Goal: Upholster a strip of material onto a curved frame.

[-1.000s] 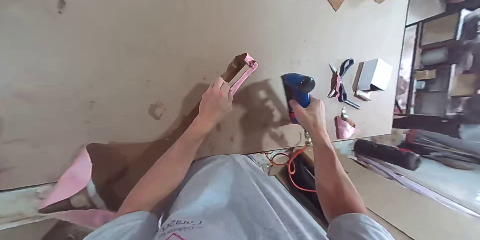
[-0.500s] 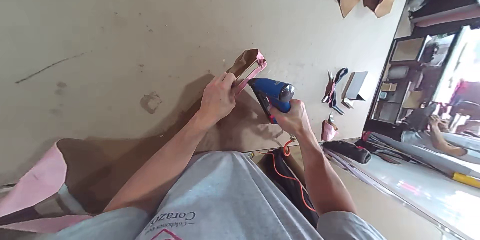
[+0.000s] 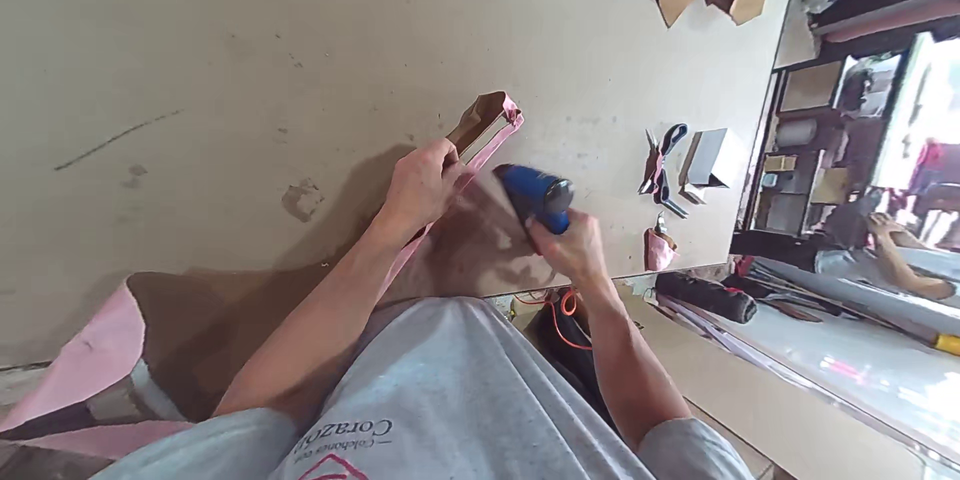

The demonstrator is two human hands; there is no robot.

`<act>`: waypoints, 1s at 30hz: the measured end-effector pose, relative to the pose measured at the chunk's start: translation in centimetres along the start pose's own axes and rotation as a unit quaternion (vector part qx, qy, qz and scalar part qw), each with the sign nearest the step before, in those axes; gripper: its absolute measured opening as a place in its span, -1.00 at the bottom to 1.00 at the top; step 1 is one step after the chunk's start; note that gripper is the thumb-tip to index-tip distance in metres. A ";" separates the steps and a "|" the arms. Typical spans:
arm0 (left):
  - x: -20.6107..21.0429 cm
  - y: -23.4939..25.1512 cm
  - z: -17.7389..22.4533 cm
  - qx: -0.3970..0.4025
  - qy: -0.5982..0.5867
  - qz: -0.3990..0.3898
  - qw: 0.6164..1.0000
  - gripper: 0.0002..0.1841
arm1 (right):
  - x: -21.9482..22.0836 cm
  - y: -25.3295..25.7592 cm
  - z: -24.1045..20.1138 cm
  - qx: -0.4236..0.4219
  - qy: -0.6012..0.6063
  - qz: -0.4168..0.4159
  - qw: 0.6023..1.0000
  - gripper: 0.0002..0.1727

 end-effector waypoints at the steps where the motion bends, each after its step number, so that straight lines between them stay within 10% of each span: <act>1: -0.3 -1.3 -0.1 -0.003 0.035 -0.017 0.999 -0.63 | -1.0 0.6 1.5 0.036 -0.020 0.030 0.999 -0.55; 4: 0.1 -8.0 -0.4 0.008 0.182 -0.026 0.983 -0.23 | -2.1 3.1 6.3 0.090 -0.046 0.067 0.993 -0.29; 8: 0.8 -12.0 -0.5 0.088 0.266 0.166 0.946 -0.55 | -0.2 5.4 9.6 0.092 -0.040 0.084 0.991 -0.14; 12: 1.4 -10.0 0.1 0.068 0.293 0.102 0.948 -0.59 | 0.4 3.9 6.0 -0.006 -0.030 0.144 0.989 -0.30; 16: -2.6 -8.5 1.0 0.062 0.136 -0.007 0.989 -0.56 | 1.4 2.7 0.7 -0.165 0.129 0.168 0.963 -0.31; 21: -6.2 -10.0 7.8 0.139 -0.104 0.092 0.980 -0.71 | -1.4 0.5 -7.5 -0.372 0.242 0.250 0.860 -0.20; 30: -6.1 -9.8 9.8 0.172 -0.130 0.145 0.966 -0.80 | 2.1 -4.8 -12.2 -0.448 0.305 0.328 0.774 -0.07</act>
Point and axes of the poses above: each hand's wrist, its own y-axis towards the middle knuckle, its own x-axis out of the palm, z = x × y, the point moved 8 cm from there along y, towards the middle knuckle, and after that the axes turned 2 degrees about y, right-handed, at the moved point
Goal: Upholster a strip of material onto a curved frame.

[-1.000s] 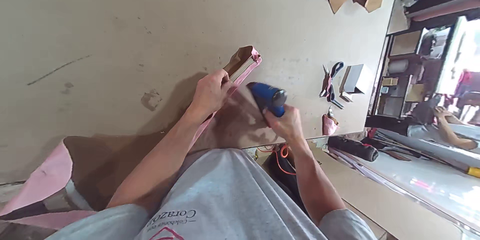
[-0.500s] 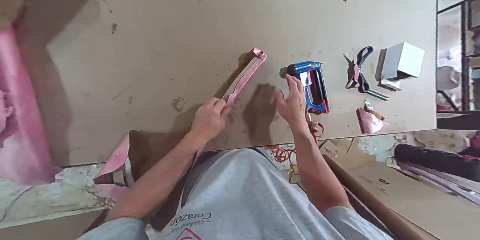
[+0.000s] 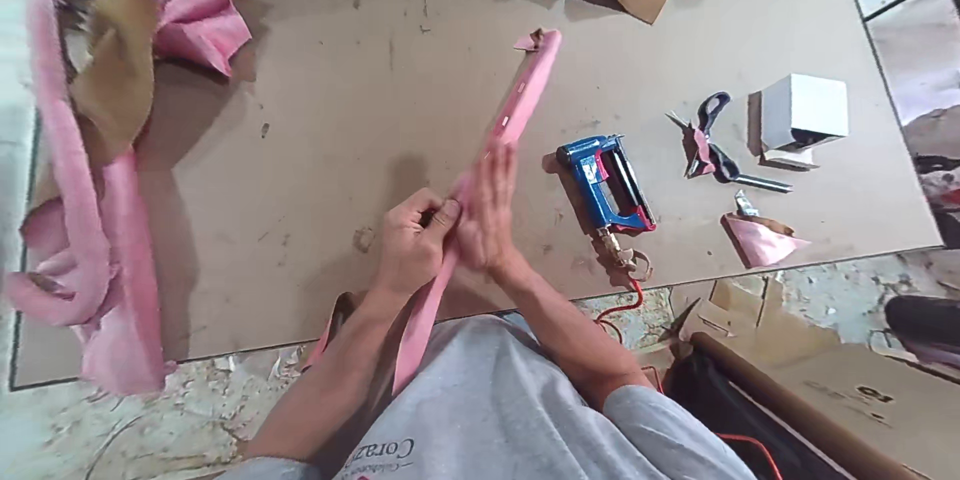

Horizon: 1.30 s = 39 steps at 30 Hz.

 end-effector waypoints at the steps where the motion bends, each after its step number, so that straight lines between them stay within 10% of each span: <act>1: -0.5 0.5 -0.7 -0.008 -0.006 -0.004 1.000 -0.82 | 1.1 -0.3 -2.6 -0.021 0.036 -0.011 0.999 -0.04; 5: -2.5 2.7 -3.5 -0.036 -0.085 -0.003 0.996 -0.83 | 1.2 0.4 -9.7 -0.142 0.188 -0.067 0.970 -0.01; 11: -1.8 2.2 3.5 -0.075 -0.207 -0.063 0.973 -0.73 | -7.2 9.8 1.6 -0.009 -0.049 0.107 0.993 -0.06; 15: -1.4 2.4 3.1 -0.083 -0.240 -0.019 0.967 -0.73 | -3.6 8.3 -4.5 -0.070 -0.071 -0.020 0.995 -0.09; 20: -1.1 2.8 2.5 -0.084 -0.135 -0.019 0.987 -0.82 | -3.1 1.2 -12.1 -0.139 0.216 -0.138 0.956 -0.13; 23: -3.0 3.5 4.2 -0.025 0.019 -0.019 0.999 -0.81 | -10.9 1.6 -3.4 0.011 -0.011 -0.025 1.000 -0.52; 27: -4.6 3.9 4.6 0.036 0.277 0.002 0.960 -0.70 | -17.1 -1.1 10.4 0.317 -0.331 -0.134 0.879 -0.23; 34: 0.7 1.2 -4.2 0.024 0.395 -0.036 0.918 -0.67 | -17.3 -6.6 20.1 0.449 -0.346 -0.200 0.799 0.06; 39: 4.0 -1.2 -11.5 -0.047 0.356 -0.050 0.932 -0.66 | -17.7 -4.4 20.4 0.501 -0.367 -0.238 0.747 -0.09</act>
Point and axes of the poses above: each hand's wrist, its own y-axis towards the middle knuckle, its own x-axis out of the palm, z = x × y, the point moved 8 cm from there along y, towards the middle knuckle, and after that the axes turned 2 degrees about y, right-handed, at the moved point
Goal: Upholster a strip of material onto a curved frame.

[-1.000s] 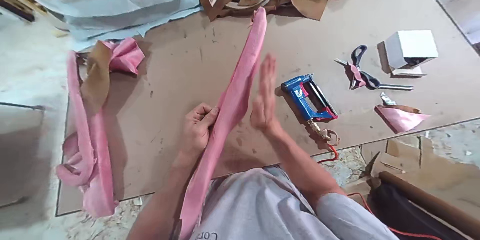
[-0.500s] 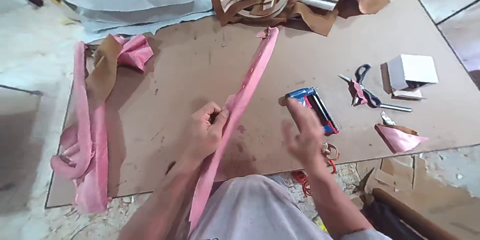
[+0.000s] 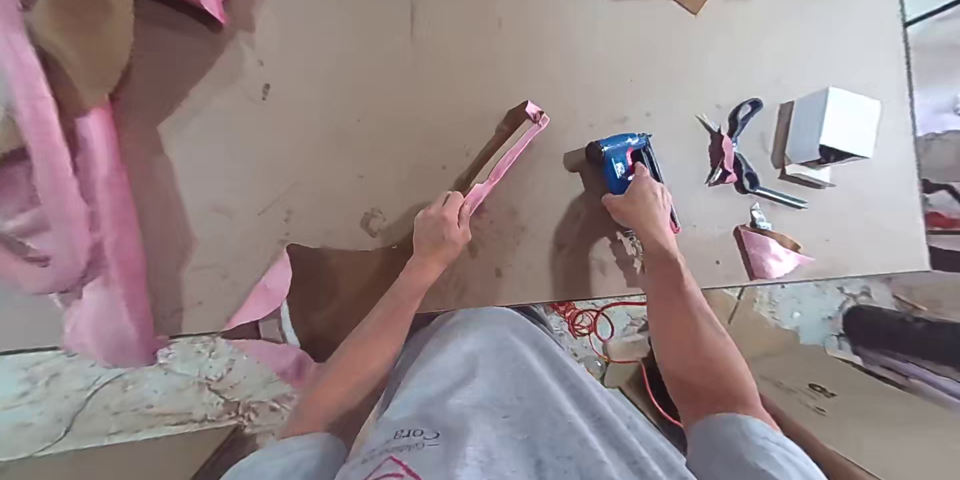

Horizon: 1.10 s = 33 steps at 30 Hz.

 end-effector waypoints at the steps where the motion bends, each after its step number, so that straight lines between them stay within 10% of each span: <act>1: 0.0 -0.1 -0.2 -0.001 -0.016 0.014 1.000 -0.68 | -0.6 -0.6 0.0 0.011 -0.004 -0.004 1.000 -0.18; 10: -0.1 0.8 -3.3 -0.186 -0.195 -0.100 0.958 -0.69 | -0.5 -11.9 -9.5 -0.092 0.079 -0.086 0.989 -0.63; 33: 0.6 1.0 -4.5 -0.180 -0.289 -0.094 0.936 -0.69 | 2.8 -13.7 -14.3 -0.137 0.018 -0.133 0.981 -0.71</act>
Point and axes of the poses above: each hand's wrist, its own y-axis towards the middle knuckle, its own x-axis out of the palm, z = x × y, the point moved 8 cm from there along y, towards the middle knuckle, and after that the axes turned 2 degrees about y, right-handed, at the moved point
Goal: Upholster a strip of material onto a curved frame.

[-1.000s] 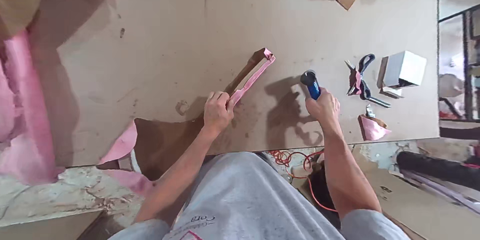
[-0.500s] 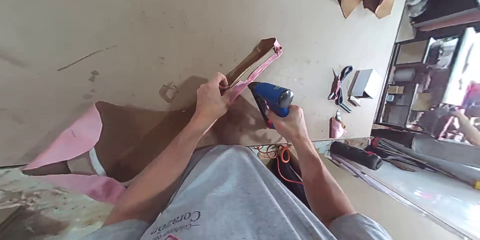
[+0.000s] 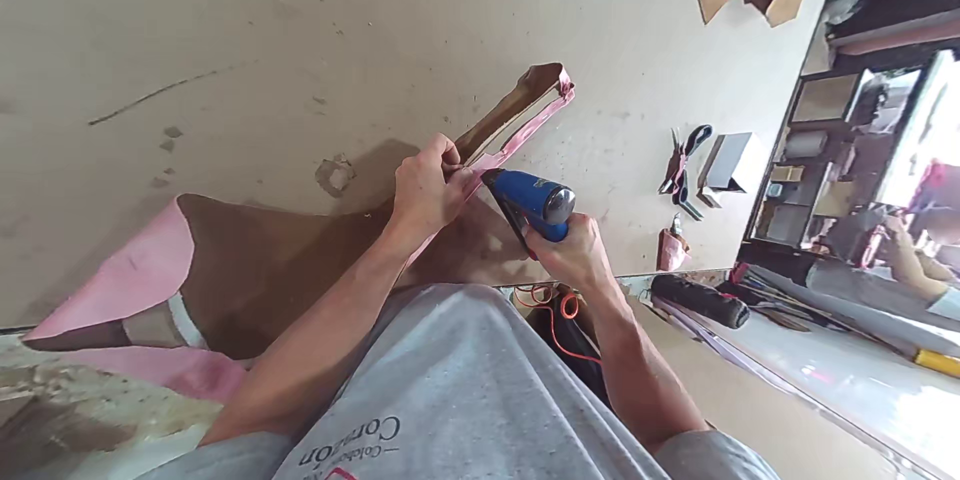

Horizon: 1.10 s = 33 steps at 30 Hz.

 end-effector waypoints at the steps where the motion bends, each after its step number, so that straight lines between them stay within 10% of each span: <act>1: 0.0 0.0 0.0 -0.006 -0.003 -0.003 1.000 -0.70 | 0.3 -0.2 -0.2 -0.006 0.002 0.001 1.000 -0.72; 10: -0.1 -0.1 0.0 -0.004 -0.008 0.000 1.000 -0.80 | 1.7 -2.7 -1.5 -0.029 -0.011 -0.001 1.000 -0.75; 17: -2.0 -8.7 0.3 0.059 0.248 -0.004 0.967 -0.42 | -4.7 -0.1 9.2 0.144 -0.060 0.127 0.980 -0.31; 22: -0.9 -12.9 -1.2 0.107 0.340 0.085 0.930 -0.68 | -5.2 3.7 15.6 0.127 -0.081 0.135 0.979 -0.25; 30: -7.4 -11.2 8.0 -0.006 0.152 -0.024 0.988 -0.41 | -7.3 2.6 1.3 -0.234 0.181 0.231 0.927 -0.36; 33: -7.7 -11.5 11.5 0.037 0.095 -0.008 0.995 -0.43 | -7.4 3.6 -1.3 -0.224 0.399 0.160 0.875 -0.31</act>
Point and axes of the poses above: each hand's wrist, its own y-axis towards the middle knuckle, its own x-axis out of the palm, z = x × y, the point moved 8 cm from there along y, towards the middle knuckle, and after that the axes turned 2 degrees about y, right-handed, at the moved point
